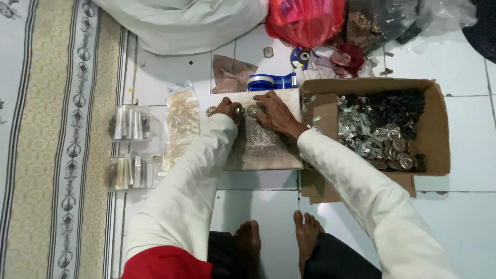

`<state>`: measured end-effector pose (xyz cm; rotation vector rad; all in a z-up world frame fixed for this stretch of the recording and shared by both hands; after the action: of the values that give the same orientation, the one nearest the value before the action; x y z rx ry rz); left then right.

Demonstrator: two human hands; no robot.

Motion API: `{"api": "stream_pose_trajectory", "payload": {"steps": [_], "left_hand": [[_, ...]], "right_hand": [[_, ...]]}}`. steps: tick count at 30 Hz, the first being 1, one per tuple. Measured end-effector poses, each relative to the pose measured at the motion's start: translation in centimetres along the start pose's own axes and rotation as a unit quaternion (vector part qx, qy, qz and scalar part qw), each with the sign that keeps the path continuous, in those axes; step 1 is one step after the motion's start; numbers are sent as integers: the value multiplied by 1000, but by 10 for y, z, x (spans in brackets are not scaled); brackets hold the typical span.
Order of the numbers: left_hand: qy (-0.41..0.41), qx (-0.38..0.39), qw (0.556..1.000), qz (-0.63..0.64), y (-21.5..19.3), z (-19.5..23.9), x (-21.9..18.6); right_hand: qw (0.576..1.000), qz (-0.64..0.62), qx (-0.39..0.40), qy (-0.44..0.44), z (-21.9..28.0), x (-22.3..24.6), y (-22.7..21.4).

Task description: Sorting small circular metal components from a box and placing them into small plastic bags on a tiled floor.

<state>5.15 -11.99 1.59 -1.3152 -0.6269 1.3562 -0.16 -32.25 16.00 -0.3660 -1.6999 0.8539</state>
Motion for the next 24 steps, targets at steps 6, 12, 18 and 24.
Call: {"api": "stream_pose_trajectory", "payload": {"steps": [6,12,18,24], "left_hand": [[42,-48,997,44,-26,-3,-84],[216,-28,975,38,30,-37,-254],[205,66,963,163,137,-26,-405],[80,185,882,427,342,-35,-505]], "right_hand": [[995,4,-95,-7,33,-64,-99],[972,119,-74,191,134,-167,-216],[889,276,97,352,248,-195,-263],[838,354,149,387,315,-271,-243]]}}
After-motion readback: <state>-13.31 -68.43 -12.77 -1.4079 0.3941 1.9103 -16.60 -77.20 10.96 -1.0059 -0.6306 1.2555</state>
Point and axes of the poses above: each hand's wrist, its own z-axis away from the middle knuckle, its own y-axis out of the palm, x = y × z, the point moved 7 cm from there along -z, towards the middle knuckle, and after that the axes turned 8 degrees about z, right-handed, at the moved point
